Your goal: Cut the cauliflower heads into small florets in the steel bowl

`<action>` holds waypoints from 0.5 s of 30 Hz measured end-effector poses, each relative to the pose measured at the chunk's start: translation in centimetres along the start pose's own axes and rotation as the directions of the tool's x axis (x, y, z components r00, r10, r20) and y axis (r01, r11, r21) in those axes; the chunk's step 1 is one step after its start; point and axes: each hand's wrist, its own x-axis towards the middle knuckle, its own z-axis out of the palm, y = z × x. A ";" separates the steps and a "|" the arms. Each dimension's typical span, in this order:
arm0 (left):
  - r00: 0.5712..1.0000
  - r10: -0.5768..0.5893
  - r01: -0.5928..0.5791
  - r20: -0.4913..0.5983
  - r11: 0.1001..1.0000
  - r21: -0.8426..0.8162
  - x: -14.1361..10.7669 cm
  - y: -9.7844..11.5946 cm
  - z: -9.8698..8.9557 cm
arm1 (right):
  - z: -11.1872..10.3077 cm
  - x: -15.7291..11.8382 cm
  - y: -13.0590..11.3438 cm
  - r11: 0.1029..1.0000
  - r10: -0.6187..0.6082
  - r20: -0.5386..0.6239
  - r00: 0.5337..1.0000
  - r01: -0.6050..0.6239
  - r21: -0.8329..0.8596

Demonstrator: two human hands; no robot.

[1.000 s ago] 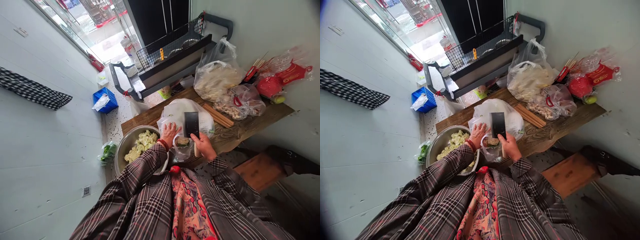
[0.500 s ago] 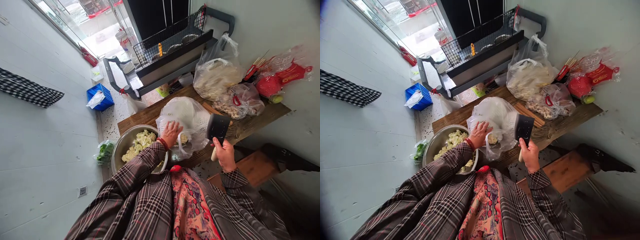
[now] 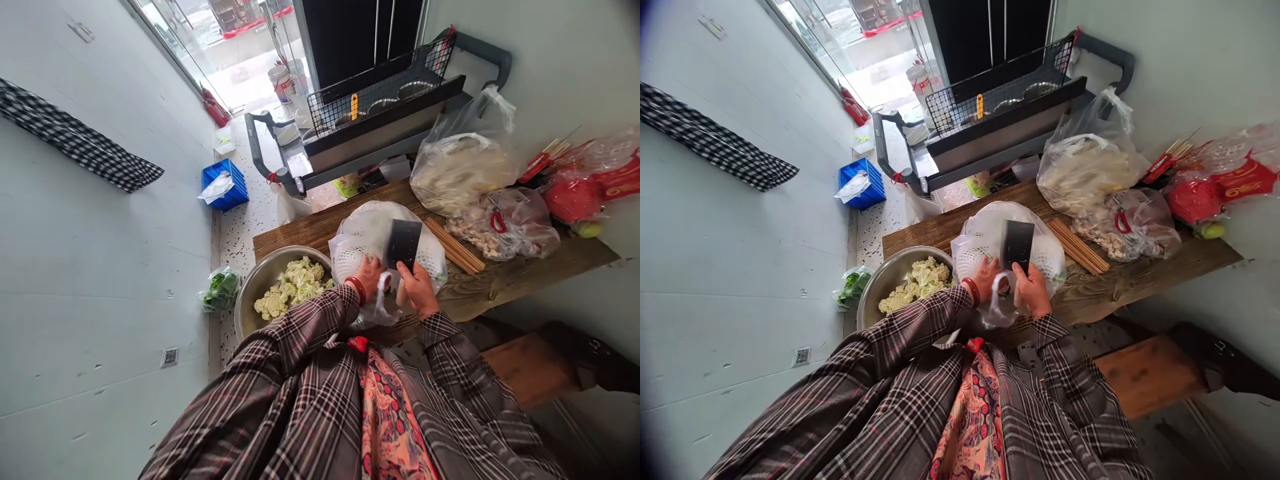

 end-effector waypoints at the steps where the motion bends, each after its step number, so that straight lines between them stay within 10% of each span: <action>1: 1.000 0.023 -0.024 0.013 0.999 0.043 -0.2 -0.2 -0.6 | -0.4 0.0 0.7 0.998 -0.007 0.001 1.000 0.007 -0.060; 15: 0.973 0.102 -0.160 0.209 0.946 0.283 -0.2 -1.2 -3.9 | -2.9 -1.2 5.2 0.958 0.044 -0.101 0.994 -0.071 -0.279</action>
